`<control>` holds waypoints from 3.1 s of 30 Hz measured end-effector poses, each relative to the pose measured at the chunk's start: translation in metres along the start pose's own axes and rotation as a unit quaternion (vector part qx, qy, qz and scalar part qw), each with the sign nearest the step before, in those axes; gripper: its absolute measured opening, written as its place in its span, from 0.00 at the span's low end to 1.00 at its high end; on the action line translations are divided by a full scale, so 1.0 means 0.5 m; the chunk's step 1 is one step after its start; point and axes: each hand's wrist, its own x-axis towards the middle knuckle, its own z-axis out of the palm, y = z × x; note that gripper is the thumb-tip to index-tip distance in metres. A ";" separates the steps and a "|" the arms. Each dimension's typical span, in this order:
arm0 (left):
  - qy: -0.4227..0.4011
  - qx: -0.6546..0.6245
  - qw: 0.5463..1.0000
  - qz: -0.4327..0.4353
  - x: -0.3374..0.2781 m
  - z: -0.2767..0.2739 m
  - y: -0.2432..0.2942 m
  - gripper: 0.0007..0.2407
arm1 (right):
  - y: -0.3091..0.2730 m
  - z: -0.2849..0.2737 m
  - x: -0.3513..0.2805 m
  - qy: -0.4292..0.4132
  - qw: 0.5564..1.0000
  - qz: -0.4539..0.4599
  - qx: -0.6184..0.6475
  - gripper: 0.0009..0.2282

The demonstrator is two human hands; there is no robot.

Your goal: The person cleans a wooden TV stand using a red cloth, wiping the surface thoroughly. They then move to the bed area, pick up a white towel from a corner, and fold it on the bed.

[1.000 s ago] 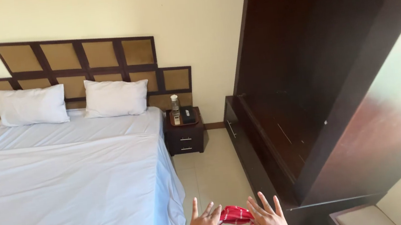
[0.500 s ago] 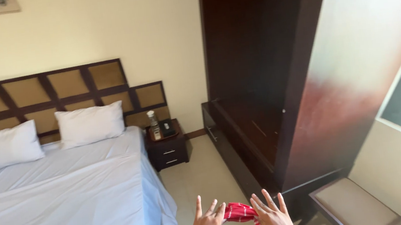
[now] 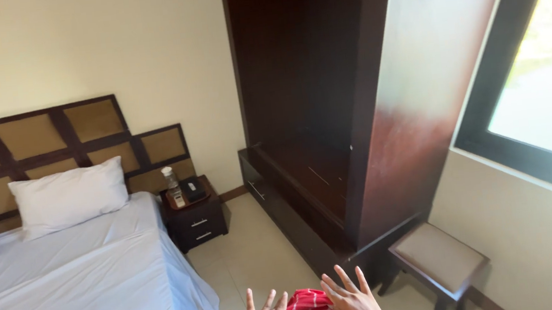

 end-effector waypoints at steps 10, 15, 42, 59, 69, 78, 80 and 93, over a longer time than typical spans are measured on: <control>-0.017 -0.006 1.000 0.002 -0.204 -0.145 -0.063 0.24 | -0.271 0.010 -0.118 0.119 0.993 -0.022 0.001 0.20; 0.023 -0.023 0.999 0.028 -0.319 -0.224 -0.091 0.22 | -0.421 0.010 -0.188 0.119 0.993 -0.003 -0.003 0.20; 0.007 -0.046 0.998 -0.044 -0.743 -0.436 0.077 0.17 | -0.697 0.012 -0.471 0.031 0.999 0.026 -0.030 0.25; 0.006 0.004 0.997 -0.072 -0.900 -0.538 0.080 0.19 | -0.821 0.033 -0.530 0.036 0.999 -0.022 -0.032 0.25; 0.047 -0.004 0.998 -0.043 -0.952 -0.577 0.013 0.20 | -0.929 0.008 -0.534 0.051 0.997 -0.016 -0.052 0.25; -0.002 -0.010 0.998 -0.068 -1.095 -0.700 -0.166 0.19 | -1.192 0.038 -0.487 0.024 0.998 0.012 -0.065 0.26; 0.009 -0.018 0.998 -0.063 -1.144 -0.719 -0.221 0.18 | -1.268 0.051 -0.482 0.026 0.998 0.012 -0.055 0.26; -0.008 -0.034 0.996 -0.086 -1.456 -0.862 -0.416 0.18 | -1.651 0.120 -0.531 0.009 0.999 -0.023 -0.041 0.26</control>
